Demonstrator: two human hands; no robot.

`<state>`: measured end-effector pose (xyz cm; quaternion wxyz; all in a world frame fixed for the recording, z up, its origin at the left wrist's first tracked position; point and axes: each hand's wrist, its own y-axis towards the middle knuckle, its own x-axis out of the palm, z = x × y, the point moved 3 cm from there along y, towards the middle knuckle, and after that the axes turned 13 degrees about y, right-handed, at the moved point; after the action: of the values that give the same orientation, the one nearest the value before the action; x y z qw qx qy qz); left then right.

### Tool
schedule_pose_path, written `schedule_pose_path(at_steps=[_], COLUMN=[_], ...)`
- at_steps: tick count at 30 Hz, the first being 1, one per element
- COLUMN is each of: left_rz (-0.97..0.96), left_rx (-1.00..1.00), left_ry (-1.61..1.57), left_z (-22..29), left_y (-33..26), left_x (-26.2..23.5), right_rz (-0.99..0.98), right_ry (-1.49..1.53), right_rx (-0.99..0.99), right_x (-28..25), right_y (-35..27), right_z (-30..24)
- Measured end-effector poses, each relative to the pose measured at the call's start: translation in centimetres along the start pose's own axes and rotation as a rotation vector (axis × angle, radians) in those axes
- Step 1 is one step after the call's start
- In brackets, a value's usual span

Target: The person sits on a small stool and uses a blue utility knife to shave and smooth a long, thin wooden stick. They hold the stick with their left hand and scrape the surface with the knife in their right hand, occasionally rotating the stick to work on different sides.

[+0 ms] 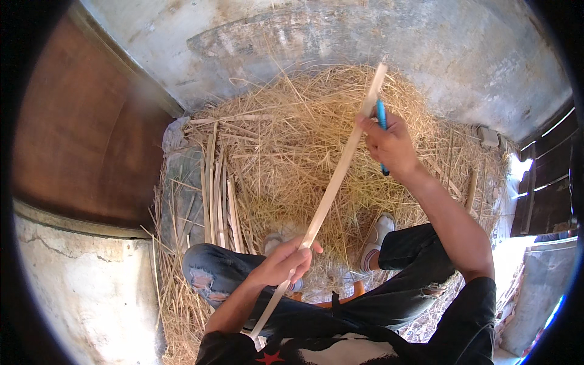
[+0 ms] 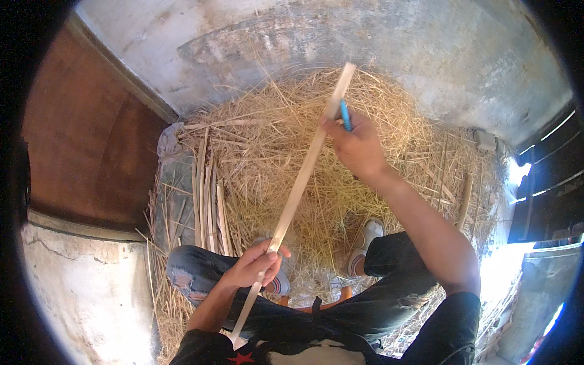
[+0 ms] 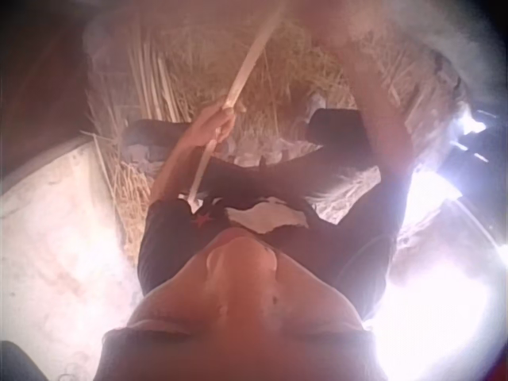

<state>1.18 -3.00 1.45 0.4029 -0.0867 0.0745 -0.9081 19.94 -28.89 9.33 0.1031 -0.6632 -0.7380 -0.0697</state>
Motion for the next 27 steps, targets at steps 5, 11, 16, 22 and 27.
schedule_pose_path(at_steps=[5,11,16,22,27], left_rz=[0.193,0.427,0.473,0.479,0.543], left_rx=[0.076,-0.087,-0.073,-0.114,-0.062], left_ry=[0.087,0.068,0.07,0.128,0.241], left_z=[1.1,0.7,0.1,0.4,-0.1], left_y=[1.3,0.9,0.9,-0.2,-0.2], left_x=[-0.1,-1.1,-0.8,-1.2,-1.7], right_rz=[-0.136,-0.406,-0.543,-0.447,-0.311], right_ry=[-0.371,-0.884,-1.001,-1.079,-1.105], right_rx=[-0.018,-0.172,-0.096,-0.151,-0.252], right_x=[2.6,5.1,7.5,6.6,6.0], right_y=[-1.4,-5.3,-8.1,-4.8,-3.3], right_z=[1.6,1.5,4.1,2.4,2.4])
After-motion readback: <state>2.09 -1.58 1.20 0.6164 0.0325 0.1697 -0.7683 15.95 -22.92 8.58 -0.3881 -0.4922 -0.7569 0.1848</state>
